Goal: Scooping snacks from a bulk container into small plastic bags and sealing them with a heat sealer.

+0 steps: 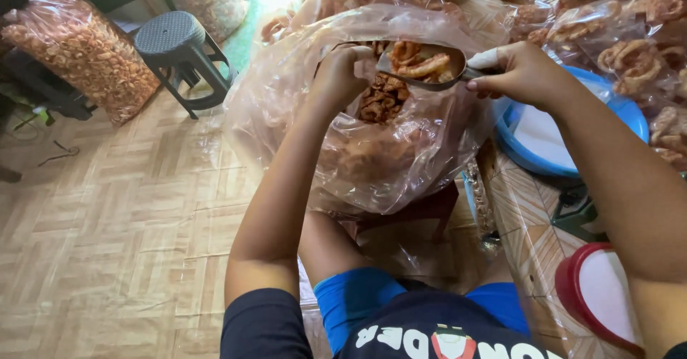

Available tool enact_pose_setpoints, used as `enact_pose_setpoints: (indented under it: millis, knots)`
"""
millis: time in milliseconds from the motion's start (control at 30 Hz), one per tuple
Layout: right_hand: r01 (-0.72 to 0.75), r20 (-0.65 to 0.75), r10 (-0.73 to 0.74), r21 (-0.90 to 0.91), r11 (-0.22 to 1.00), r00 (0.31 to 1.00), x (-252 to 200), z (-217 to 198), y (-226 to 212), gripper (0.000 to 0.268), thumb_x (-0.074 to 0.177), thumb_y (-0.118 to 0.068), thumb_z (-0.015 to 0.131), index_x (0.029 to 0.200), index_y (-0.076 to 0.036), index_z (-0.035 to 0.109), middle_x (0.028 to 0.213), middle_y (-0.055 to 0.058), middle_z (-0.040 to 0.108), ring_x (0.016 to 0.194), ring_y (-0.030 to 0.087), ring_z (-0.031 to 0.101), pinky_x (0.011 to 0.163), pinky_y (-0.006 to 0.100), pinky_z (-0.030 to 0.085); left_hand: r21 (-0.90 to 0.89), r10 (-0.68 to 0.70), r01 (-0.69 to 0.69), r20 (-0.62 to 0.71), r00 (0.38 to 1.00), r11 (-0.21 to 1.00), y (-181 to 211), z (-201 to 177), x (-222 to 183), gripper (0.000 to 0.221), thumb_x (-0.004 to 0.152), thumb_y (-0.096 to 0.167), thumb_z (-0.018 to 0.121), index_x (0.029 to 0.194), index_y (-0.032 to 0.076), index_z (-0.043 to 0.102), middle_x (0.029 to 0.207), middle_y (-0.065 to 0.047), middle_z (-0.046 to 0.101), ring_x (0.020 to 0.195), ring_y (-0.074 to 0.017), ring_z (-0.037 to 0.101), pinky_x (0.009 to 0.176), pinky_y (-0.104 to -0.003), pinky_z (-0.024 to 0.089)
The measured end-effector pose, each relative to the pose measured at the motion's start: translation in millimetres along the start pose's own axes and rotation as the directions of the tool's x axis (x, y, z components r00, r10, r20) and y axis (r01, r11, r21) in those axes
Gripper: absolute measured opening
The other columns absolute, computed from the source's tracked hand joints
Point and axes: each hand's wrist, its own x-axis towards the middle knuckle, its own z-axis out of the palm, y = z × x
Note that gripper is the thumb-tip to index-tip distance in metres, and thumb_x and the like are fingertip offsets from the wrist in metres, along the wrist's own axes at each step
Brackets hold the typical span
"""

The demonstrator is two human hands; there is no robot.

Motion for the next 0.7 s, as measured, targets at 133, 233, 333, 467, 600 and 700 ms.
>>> enact_pose_setpoints:
  millis: [133, 233, 333, 467, 600, 700]
  knots:
    - [0.023, 0.041, -0.015, -0.187, 0.982, 0.999, -9.4, -0.7, -24.7, 0.040, 0.072, -0.008, 0.067, 0.111, -0.005, 0.060, 0.104, 0.005, 0.063, 0.082, 0.012, 0.059, 0.078, 0.025, 0.045, -0.015, 0.188, -0.189, -0.059, 0.980, 0.982, -9.9, 19.5, 5.4, 0.046, 0.064, 0.002, 0.063, 0.109, 0.010, 0.061, 0.108, -0.008, 0.063, 0.101, -0.0257, 0.055, 0.078, -0.038, 0.048]
    - [0.074, -0.008, -0.102, -0.630, 0.773, 0.995, 2.4, -9.6, -11.1, 0.042, 0.072, -0.031, 0.067, 0.113, -0.019, 0.063, 0.103, 0.000, 0.064, 0.086, 0.019, 0.060, 0.066, 0.034, 0.041, -0.116, -0.014, 0.020, 0.050, 0.999, 0.993, 1.5, 10.2, -1.3, 0.042, 0.063, 0.003, 0.068, 0.103, 0.016, 0.063, 0.115, -0.007, 0.057, 0.106, -0.0226, 0.052, 0.085, -0.033, 0.047]
    - [0.112, 0.046, -0.109, -0.661, 0.742, 0.993, 1.3, -9.0, -20.2, 0.042, 0.073, -0.028, 0.066, 0.113, -0.015, 0.062, 0.109, 0.001, 0.062, 0.100, 0.020, 0.057, 0.077, 0.035, 0.042, -0.149, -0.052, 0.070, 0.121, 0.991, 0.986, 9.3, 5.3, -8.9, 0.048, 0.064, -0.001, 0.065, 0.110, 0.014, 0.059, 0.117, -0.006, 0.055, 0.103, -0.0181, 0.054, 0.077, -0.025, 0.052]
    - [0.048, 0.057, -0.006, -0.773, 0.632, 0.998, 2.8, 1.4, -39.3, 0.042, 0.076, -0.038, 0.061, 0.115, -0.024, 0.060, 0.110, -0.005, 0.062, 0.096, 0.021, 0.058, 0.065, 0.037, 0.046, -0.111, -0.045, 0.059, 0.129, 0.991, 0.992, 4.1, 9.4, -9.6, 0.051, 0.062, 0.002, 0.061, 0.112, 0.011, 0.058, 0.119, -0.006, 0.055, 0.105, -0.0190, 0.054, 0.064, -0.026, 0.051]
    - [0.110, 0.116, -0.016, -0.867, 0.486, 0.993, 3.1, 10.6, -65.8, 0.036, 0.079, -0.038, 0.056, 0.114, -0.029, 0.059, 0.100, -0.002, 0.065, 0.090, 0.021, 0.060, 0.061, 0.037, 0.047, -0.053, -0.107, 0.118, 0.166, 0.980, 0.992, 1.8, 12.1, -8.4, 0.046, 0.064, 0.006, 0.063, 0.109, 0.014, 0.058, 0.113, -0.002, 0.056, 0.093, -0.0138, 0.055, 0.062, -0.024, 0.046]
    - [0.138, 0.159, 0.011, -0.886, 0.443, 0.987, 6.2, 17.5, -80.4, 0.029, 0.080, -0.039, 0.057, 0.107, -0.029, 0.062, 0.092, -0.001, 0.066, 0.085, 0.021, 0.061, 0.056, 0.036, 0.046, 0.022, -0.105, 0.103, 0.162, 0.981, 0.994, -6.7, 20.3, -3.6, 0.035, 0.065, 0.005, 0.058, 0.099, 0.015, 0.061, 0.105, -0.001, 0.058, 0.086, -0.0145, 0.055, 0.055, -0.025, 0.041]
